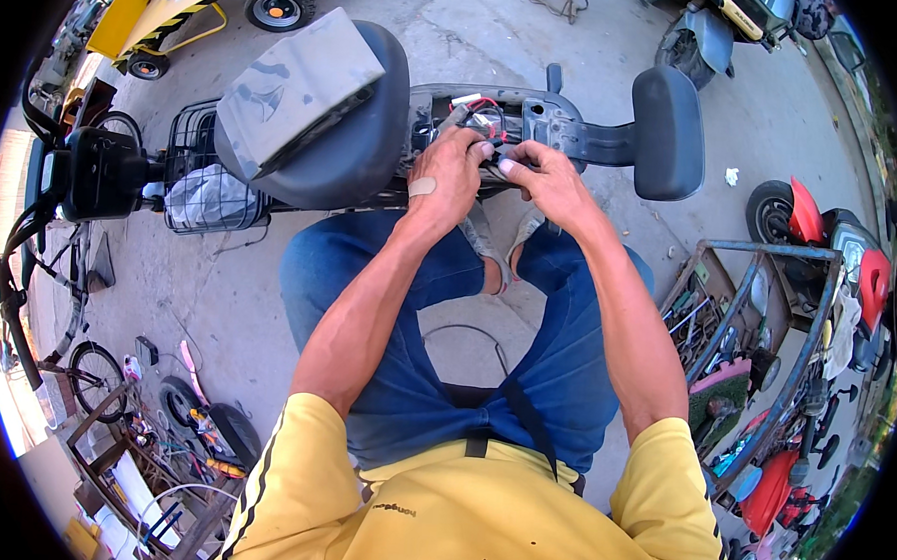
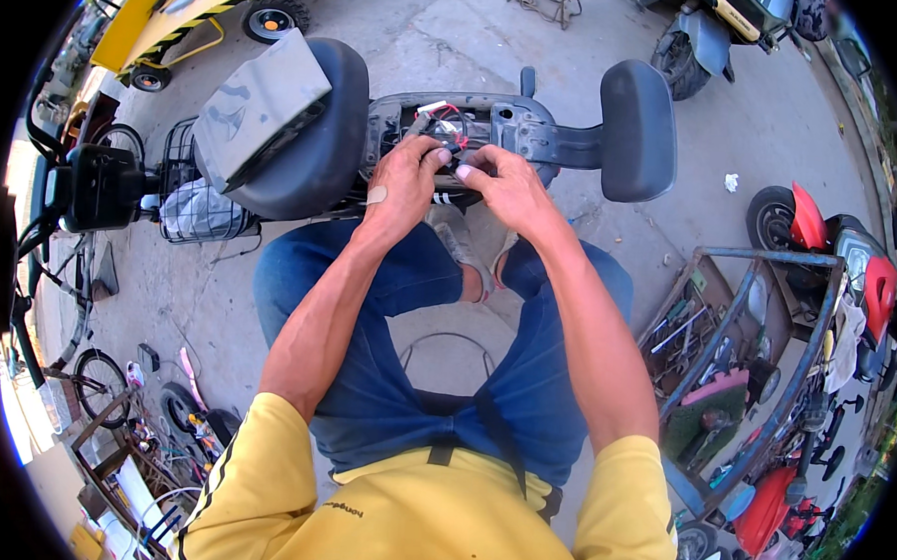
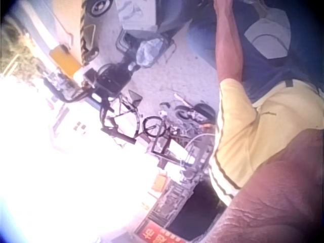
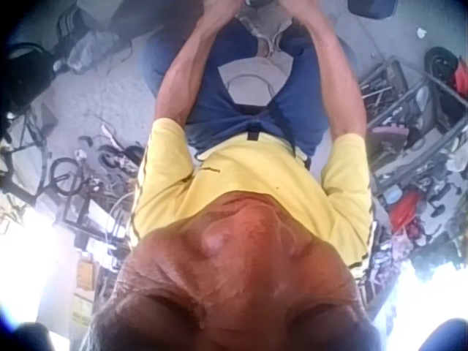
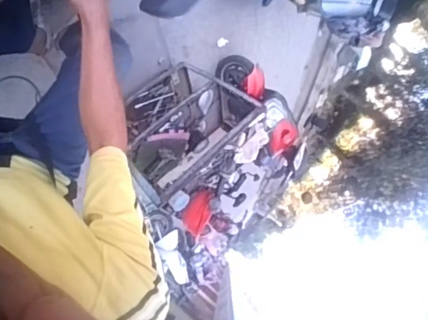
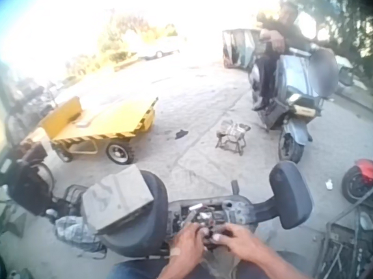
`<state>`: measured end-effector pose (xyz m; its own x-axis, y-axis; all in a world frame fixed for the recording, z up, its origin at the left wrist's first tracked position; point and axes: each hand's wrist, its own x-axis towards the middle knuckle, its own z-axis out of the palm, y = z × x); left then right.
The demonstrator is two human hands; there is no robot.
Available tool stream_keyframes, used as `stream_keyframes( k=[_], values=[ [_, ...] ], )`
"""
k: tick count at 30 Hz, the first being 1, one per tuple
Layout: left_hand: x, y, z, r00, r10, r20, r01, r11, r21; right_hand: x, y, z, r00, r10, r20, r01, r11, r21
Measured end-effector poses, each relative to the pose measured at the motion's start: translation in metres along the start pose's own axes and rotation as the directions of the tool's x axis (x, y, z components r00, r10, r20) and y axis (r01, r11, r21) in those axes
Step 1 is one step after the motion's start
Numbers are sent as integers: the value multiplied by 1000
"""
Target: The person repairs the wiring under the seat of a mobility scooter, then reassembles the seat and backrest. The person manipulates wires and connectors under the seat, then places the seat cover and backrest back onto the scooter frame.
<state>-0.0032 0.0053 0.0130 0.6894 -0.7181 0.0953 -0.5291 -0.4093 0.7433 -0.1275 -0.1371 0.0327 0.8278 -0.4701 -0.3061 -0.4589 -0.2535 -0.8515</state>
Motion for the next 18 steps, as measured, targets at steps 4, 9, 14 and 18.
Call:
stream_keyframes(
  k=[4,9,14,18],
  values=[
    [-3,-4,1,999,2,-37,-2,1000,5,-2,-8,7,995,96,42,-102,973,205],
    [-14,5,3,972,213,-96,-195,966,172,-1,-11,12,992,98,83,-120,941,317],
    [-22,5,5,956,281,-84,-272,957,105,3,3,18,960,124,250,-268,660,702],
    [-29,5,2,967,241,81,-235,969,-80,7,11,18,964,210,161,-264,708,655]
  ],
)
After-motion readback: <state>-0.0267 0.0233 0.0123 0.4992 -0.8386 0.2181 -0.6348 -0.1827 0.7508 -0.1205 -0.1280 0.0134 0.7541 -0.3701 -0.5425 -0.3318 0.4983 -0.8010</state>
